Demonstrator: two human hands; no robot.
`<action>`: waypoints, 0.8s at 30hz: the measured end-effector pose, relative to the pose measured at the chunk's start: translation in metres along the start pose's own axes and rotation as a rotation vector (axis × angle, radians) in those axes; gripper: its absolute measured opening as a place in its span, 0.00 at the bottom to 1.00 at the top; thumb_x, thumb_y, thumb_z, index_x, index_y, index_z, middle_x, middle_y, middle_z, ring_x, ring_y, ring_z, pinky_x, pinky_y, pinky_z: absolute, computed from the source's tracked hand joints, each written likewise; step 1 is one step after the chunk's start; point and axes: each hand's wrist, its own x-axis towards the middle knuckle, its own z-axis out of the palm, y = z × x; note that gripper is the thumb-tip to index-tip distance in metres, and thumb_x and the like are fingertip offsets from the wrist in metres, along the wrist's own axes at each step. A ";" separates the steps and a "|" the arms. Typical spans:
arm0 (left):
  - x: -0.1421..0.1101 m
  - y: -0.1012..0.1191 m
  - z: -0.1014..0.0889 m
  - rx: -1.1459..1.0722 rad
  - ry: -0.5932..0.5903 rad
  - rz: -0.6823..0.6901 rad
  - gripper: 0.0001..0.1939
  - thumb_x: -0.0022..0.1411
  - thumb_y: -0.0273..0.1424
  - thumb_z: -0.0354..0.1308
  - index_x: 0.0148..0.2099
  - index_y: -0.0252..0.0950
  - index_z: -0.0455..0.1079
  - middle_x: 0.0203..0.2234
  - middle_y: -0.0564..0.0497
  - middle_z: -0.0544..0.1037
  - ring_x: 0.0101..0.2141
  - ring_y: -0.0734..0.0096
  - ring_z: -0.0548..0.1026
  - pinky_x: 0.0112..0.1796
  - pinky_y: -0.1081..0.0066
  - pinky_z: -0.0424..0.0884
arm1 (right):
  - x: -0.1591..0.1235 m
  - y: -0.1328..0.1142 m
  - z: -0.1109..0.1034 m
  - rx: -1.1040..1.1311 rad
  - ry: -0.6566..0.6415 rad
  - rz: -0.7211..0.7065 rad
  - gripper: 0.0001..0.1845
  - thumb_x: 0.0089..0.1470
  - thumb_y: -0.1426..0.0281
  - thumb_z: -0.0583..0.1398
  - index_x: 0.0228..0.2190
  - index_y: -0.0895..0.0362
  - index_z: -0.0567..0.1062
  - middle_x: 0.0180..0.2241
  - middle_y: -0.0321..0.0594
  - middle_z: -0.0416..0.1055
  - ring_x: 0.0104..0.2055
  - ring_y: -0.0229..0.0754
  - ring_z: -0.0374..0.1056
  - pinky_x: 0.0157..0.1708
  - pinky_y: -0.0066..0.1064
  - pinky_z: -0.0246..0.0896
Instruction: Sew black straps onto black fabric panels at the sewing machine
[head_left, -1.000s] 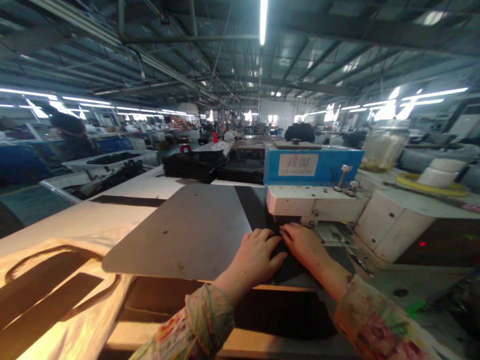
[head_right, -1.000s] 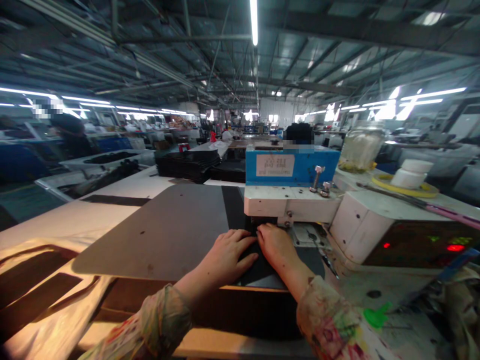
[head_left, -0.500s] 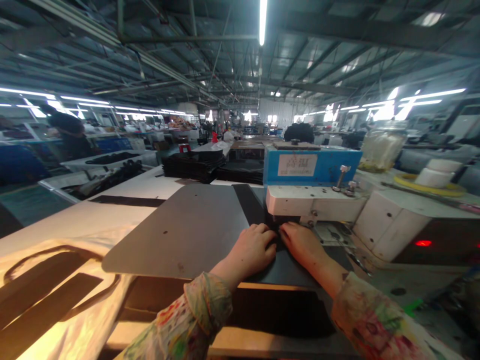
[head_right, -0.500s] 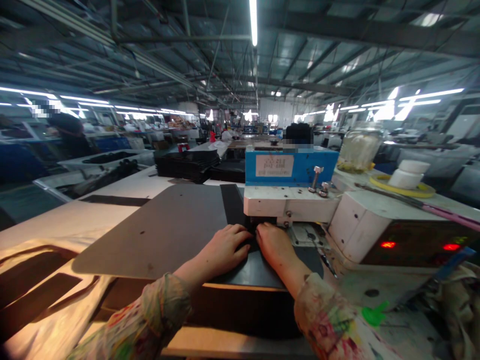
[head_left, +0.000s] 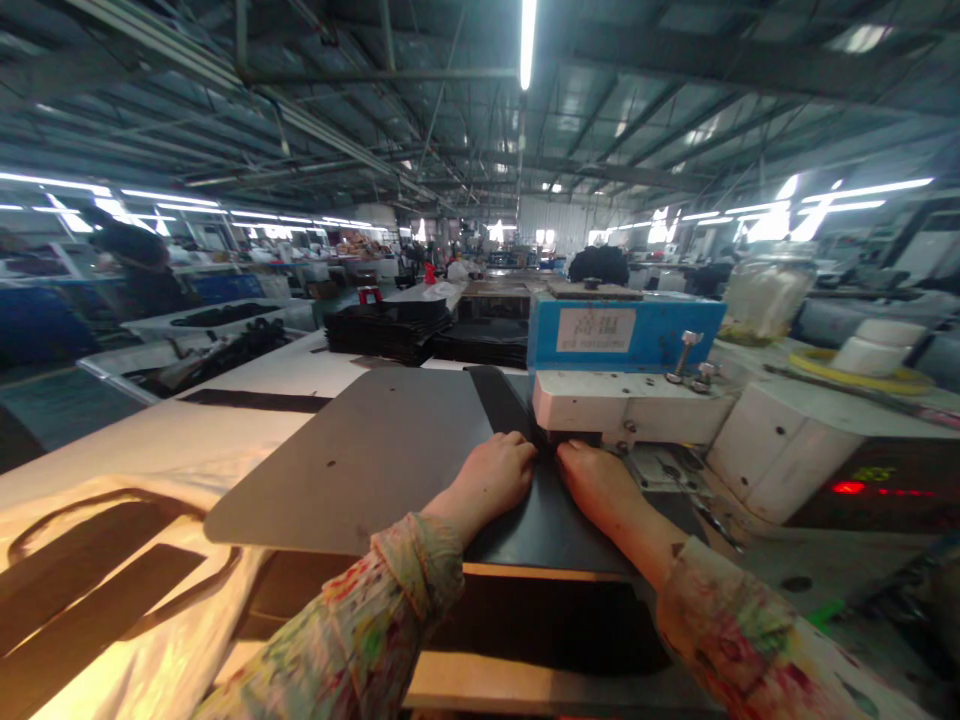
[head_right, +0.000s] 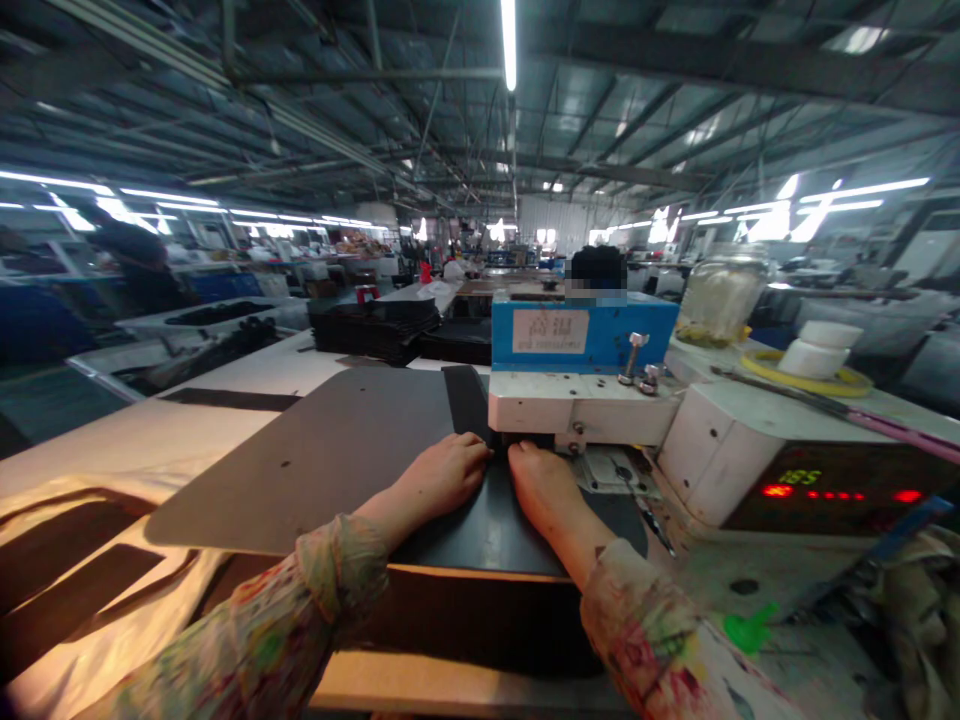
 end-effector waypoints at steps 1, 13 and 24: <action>0.002 -0.002 0.000 0.017 -0.008 -0.003 0.12 0.59 0.27 0.44 0.40 0.36 0.68 0.36 0.48 0.71 0.37 0.67 0.69 0.38 0.70 0.66 | 0.000 0.000 0.000 -0.005 -0.007 -0.007 0.12 0.54 0.78 0.47 0.31 0.58 0.69 0.33 0.42 0.70 0.30 0.38 0.68 0.26 0.26 0.57; 0.008 -0.029 -0.023 0.156 -0.149 0.021 0.10 0.52 0.24 0.50 0.36 0.30 0.70 0.30 0.42 0.75 0.33 0.60 0.73 0.37 0.65 0.68 | -0.046 0.005 -0.001 0.283 0.161 -0.080 0.13 0.55 0.73 0.49 0.38 0.60 0.71 0.35 0.43 0.65 0.39 0.43 0.60 0.41 0.34 0.56; -0.005 -0.040 -0.013 0.202 -0.035 -0.102 0.14 0.61 0.26 0.40 0.34 0.31 0.68 0.32 0.43 0.74 0.36 0.64 0.71 0.37 0.68 0.66 | -0.064 0.002 -0.005 0.624 0.197 -0.031 0.13 0.55 0.70 0.49 0.33 0.58 0.72 0.34 0.42 0.67 0.39 0.42 0.61 0.41 0.34 0.56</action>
